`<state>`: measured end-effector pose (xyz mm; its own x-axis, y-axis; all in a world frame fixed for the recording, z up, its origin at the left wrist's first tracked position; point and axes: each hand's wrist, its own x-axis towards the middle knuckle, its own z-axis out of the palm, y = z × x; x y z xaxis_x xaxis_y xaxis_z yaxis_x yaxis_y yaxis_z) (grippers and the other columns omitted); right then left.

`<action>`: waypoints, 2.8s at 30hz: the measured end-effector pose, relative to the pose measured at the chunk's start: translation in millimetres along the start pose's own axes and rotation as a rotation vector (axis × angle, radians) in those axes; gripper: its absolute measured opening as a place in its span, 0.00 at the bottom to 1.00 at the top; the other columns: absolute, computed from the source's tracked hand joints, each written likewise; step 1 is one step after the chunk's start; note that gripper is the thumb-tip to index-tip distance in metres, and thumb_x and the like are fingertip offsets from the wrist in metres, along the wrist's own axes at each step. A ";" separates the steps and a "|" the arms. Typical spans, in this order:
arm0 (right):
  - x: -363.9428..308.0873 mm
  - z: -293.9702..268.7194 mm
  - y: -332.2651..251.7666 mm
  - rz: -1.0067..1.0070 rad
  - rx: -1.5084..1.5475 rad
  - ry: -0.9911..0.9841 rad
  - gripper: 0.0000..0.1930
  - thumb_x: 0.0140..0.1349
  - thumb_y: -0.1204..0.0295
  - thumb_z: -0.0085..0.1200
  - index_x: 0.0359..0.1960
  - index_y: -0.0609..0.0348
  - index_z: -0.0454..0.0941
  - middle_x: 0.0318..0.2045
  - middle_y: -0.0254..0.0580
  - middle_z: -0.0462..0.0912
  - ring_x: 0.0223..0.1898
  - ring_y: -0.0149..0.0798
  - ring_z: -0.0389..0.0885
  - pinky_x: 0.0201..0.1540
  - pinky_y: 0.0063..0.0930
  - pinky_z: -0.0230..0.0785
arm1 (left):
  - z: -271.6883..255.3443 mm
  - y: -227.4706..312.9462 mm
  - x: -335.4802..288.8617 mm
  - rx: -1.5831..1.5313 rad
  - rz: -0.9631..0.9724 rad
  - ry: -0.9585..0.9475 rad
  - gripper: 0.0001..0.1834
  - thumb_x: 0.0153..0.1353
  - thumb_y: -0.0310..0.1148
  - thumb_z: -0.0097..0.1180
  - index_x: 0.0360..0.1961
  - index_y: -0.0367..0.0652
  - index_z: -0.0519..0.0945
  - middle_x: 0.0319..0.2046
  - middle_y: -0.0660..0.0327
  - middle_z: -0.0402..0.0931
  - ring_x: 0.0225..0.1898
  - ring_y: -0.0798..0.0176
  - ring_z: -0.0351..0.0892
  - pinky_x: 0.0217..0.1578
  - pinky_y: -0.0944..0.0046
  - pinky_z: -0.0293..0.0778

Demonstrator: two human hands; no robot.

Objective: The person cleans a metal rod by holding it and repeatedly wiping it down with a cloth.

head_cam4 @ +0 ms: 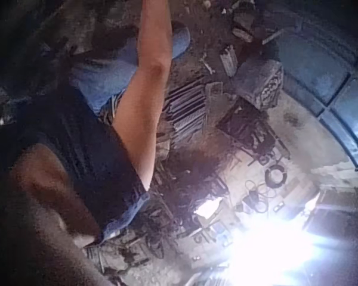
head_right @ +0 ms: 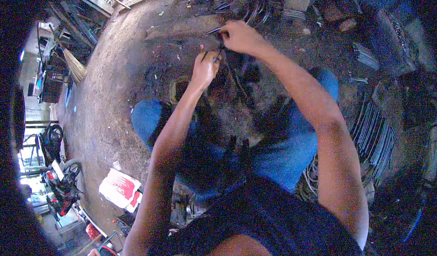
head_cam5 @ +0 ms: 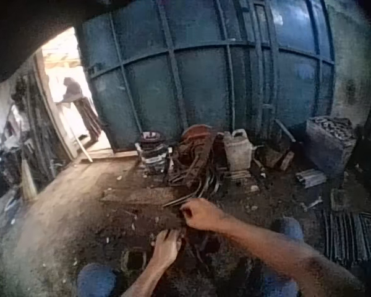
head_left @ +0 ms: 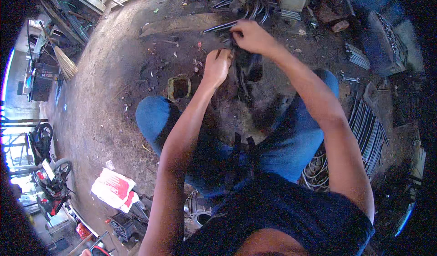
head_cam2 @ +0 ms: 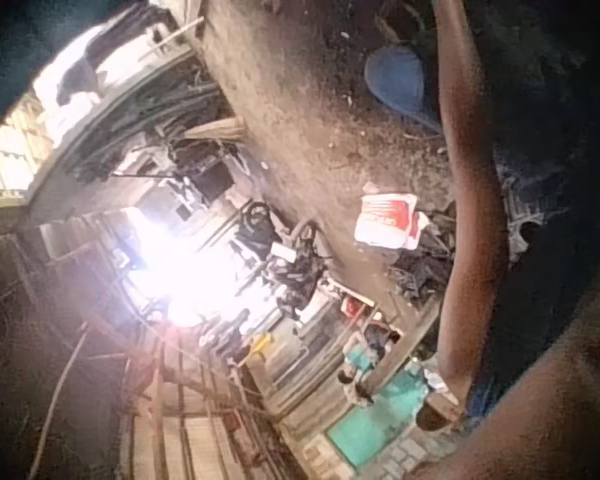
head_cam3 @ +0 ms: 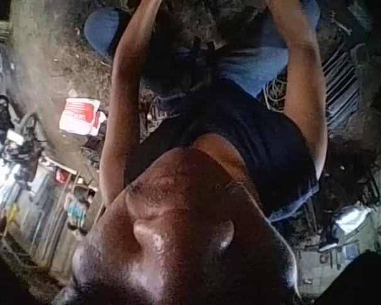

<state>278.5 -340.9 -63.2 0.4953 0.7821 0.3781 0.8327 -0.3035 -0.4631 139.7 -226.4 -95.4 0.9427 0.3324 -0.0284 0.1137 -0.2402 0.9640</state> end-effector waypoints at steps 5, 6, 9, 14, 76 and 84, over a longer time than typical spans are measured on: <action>-11.0 6.9 -16.3 0.048 -0.003 -0.106 0.14 0.52 0.70 0.46 0.37 0.61 0.80 0.36 0.57 0.79 0.41 0.57 0.77 0.47 0.45 0.69 | 7.5 -2.7 -5.1 0.285 0.267 0.201 0.16 0.58 0.32 0.42 0.20 0.30 0.73 0.15 0.49 0.71 0.20 0.56 0.70 0.25 0.56 0.62; -14.0 6.2 -20.3 -0.029 0.000 -0.127 0.14 0.52 0.69 0.46 0.36 0.61 0.80 0.37 0.58 0.79 0.41 0.57 0.77 0.47 0.45 0.69 | 5.8 0.6 -4.1 0.169 0.150 0.115 0.15 0.58 0.32 0.42 0.21 0.30 0.73 0.17 0.46 0.71 0.21 0.54 0.71 0.26 0.55 0.62; 6.6 -2.6 6.7 0.178 -0.021 -0.270 0.12 0.53 0.69 0.47 0.33 0.62 0.79 0.38 0.56 0.78 0.43 0.56 0.75 0.48 0.45 0.67 | 7.7 9.7 -0.2 0.095 0.102 0.052 0.16 0.57 0.33 0.42 0.21 0.30 0.73 0.18 0.42 0.70 0.22 0.51 0.70 0.27 0.53 0.62; -5.9 4.8 -3.8 0.018 0.033 -0.135 0.11 0.52 0.71 0.48 0.29 0.67 0.77 0.33 0.58 0.77 0.38 0.58 0.76 0.43 0.46 0.69 | 5.2 -12.0 0.3 0.328 0.257 0.068 0.17 0.60 0.36 0.41 0.20 0.35 0.72 0.15 0.56 0.69 0.19 0.61 0.67 0.23 0.58 0.61; -33.4 35.1 -61.5 -0.033 0.309 0.293 0.13 0.57 0.72 0.50 0.42 0.62 0.79 0.35 0.58 0.80 0.38 0.55 0.80 0.39 0.37 0.72 | -12.5 -3.2 0.1 -0.231 0.016 0.230 0.14 0.63 0.34 0.41 0.25 0.36 0.73 0.19 0.63 0.71 0.16 0.72 0.62 0.18 0.66 0.57; 13.3 17.1 53.7 0.730 0.863 0.349 0.18 0.58 0.67 0.53 0.50 0.57 0.76 0.45 0.38 0.81 0.50 0.35 0.74 0.56 0.27 0.58 | -18.8 19.0 7.4 -0.440 -0.226 0.126 0.14 0.60 0.38 0.39 0.24 0.41 0.72 0.08 0.71 0.54 0.08 0.75 0.50 0.09 0.71 0.44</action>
<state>325.6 -337.5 -96.7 0.9365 0.3449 -0.0641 -0.0521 -0.0440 -0.9977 142.9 -211.3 -72.4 0.8617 0.4455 -0.2428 0.1420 0.2478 0.9584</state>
